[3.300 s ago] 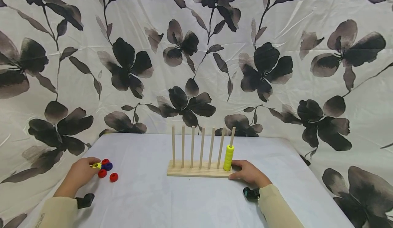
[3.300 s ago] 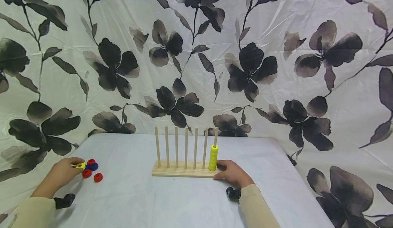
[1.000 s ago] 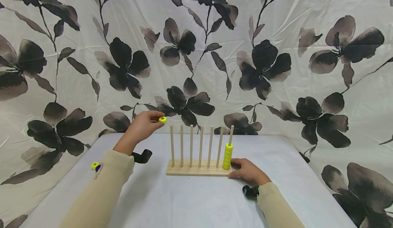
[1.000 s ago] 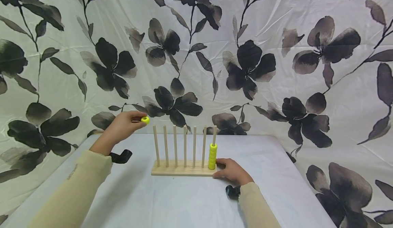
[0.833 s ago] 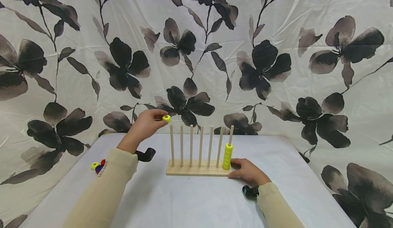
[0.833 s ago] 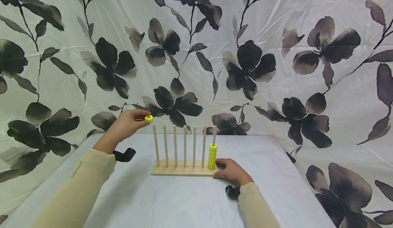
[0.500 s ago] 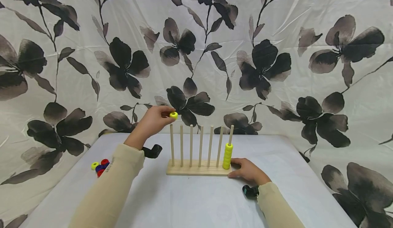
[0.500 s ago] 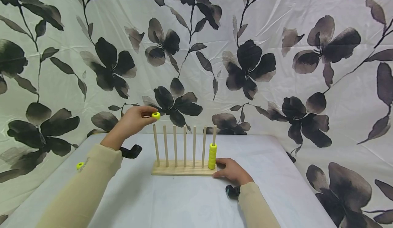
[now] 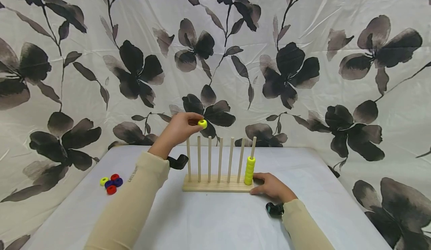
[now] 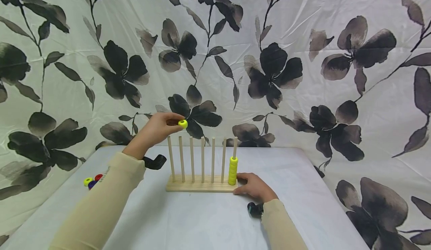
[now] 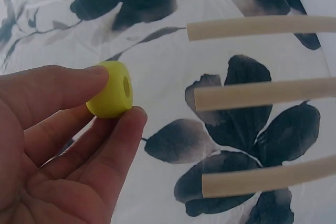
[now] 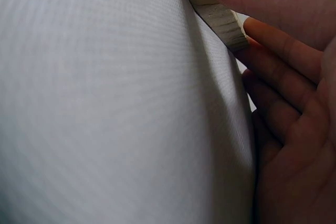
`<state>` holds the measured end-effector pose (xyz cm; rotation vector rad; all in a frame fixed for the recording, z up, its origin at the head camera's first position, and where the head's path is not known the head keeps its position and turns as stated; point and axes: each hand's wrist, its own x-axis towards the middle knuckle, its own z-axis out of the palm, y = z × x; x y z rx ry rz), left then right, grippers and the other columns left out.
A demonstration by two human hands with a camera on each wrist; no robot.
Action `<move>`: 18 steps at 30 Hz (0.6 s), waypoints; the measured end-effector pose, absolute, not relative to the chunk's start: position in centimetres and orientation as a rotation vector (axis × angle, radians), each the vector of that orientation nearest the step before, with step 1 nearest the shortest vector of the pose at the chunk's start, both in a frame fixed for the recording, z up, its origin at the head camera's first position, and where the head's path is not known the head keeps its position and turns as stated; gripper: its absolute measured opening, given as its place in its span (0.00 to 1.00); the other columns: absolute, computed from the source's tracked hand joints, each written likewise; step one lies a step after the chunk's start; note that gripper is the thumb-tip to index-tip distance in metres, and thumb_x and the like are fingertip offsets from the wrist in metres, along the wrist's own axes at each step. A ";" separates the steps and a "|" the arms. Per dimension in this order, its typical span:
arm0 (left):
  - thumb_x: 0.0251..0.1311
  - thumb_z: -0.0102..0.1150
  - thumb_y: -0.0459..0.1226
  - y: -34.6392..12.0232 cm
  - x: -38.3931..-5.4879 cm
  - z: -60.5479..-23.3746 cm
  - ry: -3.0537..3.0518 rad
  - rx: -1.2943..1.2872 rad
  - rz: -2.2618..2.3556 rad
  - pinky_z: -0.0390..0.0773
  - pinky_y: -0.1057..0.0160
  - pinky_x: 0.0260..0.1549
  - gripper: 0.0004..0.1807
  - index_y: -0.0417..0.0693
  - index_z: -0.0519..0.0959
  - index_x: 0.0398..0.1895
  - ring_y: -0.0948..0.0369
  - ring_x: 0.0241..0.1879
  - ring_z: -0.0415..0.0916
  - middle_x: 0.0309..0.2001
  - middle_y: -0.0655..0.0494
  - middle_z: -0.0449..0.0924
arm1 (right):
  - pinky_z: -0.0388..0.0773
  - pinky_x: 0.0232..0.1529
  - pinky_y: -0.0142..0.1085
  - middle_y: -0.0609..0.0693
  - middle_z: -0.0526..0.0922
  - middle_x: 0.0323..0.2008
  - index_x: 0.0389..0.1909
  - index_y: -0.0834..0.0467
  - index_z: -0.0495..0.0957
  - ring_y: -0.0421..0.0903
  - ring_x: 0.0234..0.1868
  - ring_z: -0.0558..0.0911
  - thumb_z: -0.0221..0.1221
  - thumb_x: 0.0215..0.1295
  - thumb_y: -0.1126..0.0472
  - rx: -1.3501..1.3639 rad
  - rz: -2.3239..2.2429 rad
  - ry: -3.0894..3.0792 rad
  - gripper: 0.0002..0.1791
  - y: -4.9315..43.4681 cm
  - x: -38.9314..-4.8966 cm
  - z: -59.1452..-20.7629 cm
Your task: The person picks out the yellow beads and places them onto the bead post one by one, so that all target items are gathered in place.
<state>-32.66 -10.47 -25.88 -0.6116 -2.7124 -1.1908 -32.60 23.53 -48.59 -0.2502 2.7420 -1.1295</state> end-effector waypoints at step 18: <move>0.61 0.63 0.37 -6.9 -33.4 -25.8 -2.707 -0.668 -1.320 0.80 0.58 0.52 0.21 0.45 0.78 0.58 0.56 0.53 0.79 0.53 0.50 0.81 | 0.59 0.70 0.58 0.55 0.72 0.66 0.65 0.56 0.72 0.58 0.70 0.65 0.75 0.42 0.45 -0.233 -1.110 2.754 0.46 23.5 -32.2 -48.4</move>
